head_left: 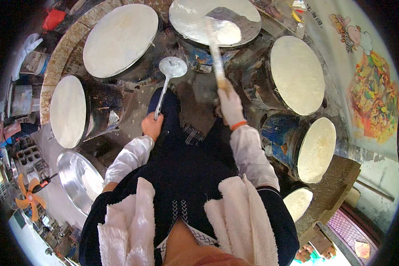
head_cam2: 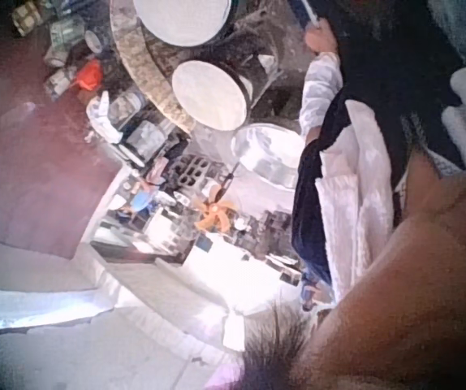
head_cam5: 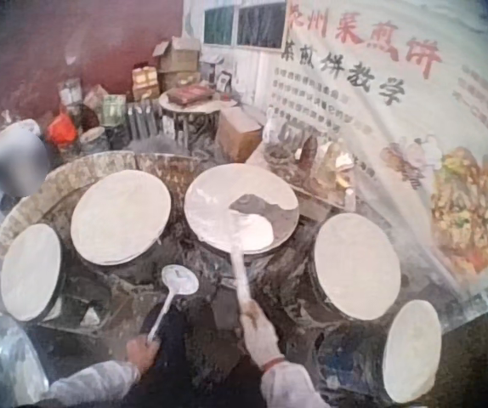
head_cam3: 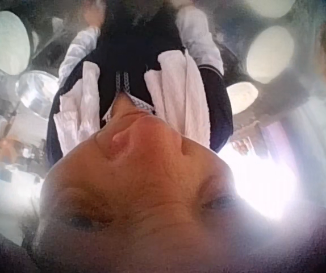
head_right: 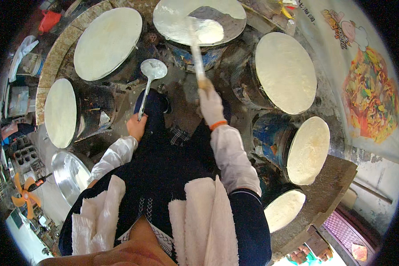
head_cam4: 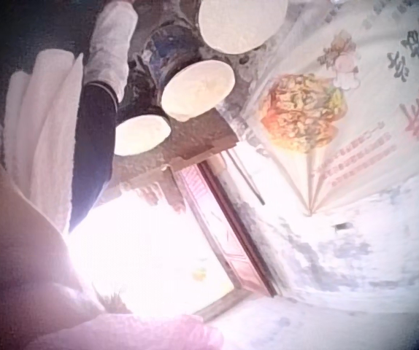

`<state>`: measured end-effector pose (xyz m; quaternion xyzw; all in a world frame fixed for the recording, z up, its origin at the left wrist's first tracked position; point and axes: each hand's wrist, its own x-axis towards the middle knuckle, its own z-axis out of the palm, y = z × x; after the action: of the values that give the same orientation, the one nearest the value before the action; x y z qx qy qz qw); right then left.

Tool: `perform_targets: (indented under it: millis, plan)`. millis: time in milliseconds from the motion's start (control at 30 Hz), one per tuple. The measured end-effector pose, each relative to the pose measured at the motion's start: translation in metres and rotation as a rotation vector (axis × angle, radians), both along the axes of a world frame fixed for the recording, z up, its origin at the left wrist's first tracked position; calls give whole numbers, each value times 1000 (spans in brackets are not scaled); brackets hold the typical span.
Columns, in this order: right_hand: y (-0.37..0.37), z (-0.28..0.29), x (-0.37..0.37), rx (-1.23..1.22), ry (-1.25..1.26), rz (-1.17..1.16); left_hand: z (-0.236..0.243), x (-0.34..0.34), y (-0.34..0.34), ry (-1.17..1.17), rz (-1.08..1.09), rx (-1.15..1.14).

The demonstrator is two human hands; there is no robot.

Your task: The person pours batter onto multiple hot griddles and spreads it into thin, round crepes using a wooden spreader. They continuously ladle batter from a large metal bowl and manage the cooking process across several griddles simultaneously.

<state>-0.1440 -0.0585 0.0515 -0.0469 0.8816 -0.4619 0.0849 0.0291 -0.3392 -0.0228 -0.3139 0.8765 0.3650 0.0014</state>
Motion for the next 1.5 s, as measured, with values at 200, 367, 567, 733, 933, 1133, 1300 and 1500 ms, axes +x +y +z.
perform_targets:
  millis: [200, 367, 567, 733, 933, 1133, 1300, 1500]
  plan:
    - [79, 69, -65, -380, -482, -72, 18, -11, 8, -62, -16, -50]
    - [64, 14, -32, -277, -406, 154, 15, -14, 13, -90, -33, -97]
    - [114, -32, -66, -240, -217, -98, 11, -15, 15, -34, -35, -85]
    - [78, 28, -137, 369, 107, -154, 7, -17, 9, -60, -75, -199]
    - [40, 25, -121, 463, 122, -205, -9, -10, 5, -5, -15, -112]
    - [47, 4, -197, 228, 216, -314, 17, -21, 12, -84, -24, -112]
    - [-8, 14, -187, 145, 237, -257, 2, -13, 7, -24, -26, -47]
    - [-13, 51, -149, 262, 3, -146, 3, -9, -1, -147, -30, -118]
